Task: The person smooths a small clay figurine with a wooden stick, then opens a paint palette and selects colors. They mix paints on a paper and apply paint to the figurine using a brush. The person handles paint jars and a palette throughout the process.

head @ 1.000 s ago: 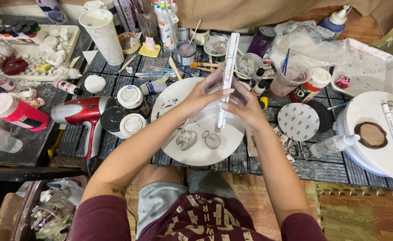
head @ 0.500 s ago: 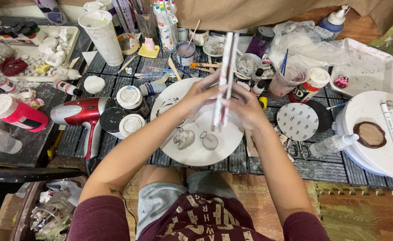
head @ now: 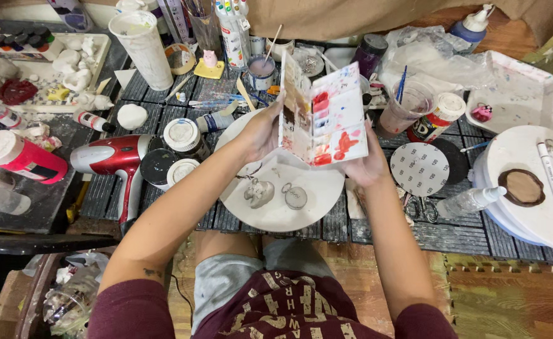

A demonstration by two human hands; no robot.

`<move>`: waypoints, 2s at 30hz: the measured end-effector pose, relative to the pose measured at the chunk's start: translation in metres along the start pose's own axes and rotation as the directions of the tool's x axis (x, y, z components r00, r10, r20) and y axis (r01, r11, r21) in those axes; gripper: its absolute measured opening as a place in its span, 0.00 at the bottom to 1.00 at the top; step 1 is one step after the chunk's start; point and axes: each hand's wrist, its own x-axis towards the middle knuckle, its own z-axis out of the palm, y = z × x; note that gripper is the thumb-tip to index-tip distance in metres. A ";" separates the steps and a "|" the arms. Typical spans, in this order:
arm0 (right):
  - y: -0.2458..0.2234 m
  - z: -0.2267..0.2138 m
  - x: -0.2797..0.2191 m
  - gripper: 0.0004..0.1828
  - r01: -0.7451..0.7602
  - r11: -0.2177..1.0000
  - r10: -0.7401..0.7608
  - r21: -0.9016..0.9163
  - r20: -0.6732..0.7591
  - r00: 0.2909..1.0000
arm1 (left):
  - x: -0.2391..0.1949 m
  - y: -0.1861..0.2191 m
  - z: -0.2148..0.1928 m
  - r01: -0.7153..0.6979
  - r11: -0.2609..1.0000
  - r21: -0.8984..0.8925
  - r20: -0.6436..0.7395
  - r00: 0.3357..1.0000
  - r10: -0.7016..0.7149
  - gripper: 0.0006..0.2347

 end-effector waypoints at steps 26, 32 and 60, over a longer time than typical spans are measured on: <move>0.009 0.007 -0.012 0.22 0.091 0.730 -0.384 -0.677 -0.297 0.874 | -0.065 0.018 -0.004 -0.069 0.566 0.821 -0.216 0.881 0.420 0.27; 0.007 0.001 -0.031 0.17 0.180 0.565 -0.552 -0.805 -0.206 0.808 | -0.147 0.015 0.038 -0.267 0.178 0.947 0.087 0.747 0.659 0.14; -0.077 -0.084 0.006 0.47 -0.279 -0.612 -0.185 -0.740 -0.210 0.960 | -0.164 -0.080 0.047 -0.279 -0.117 0.953 0.264 0.578 0.772 0.11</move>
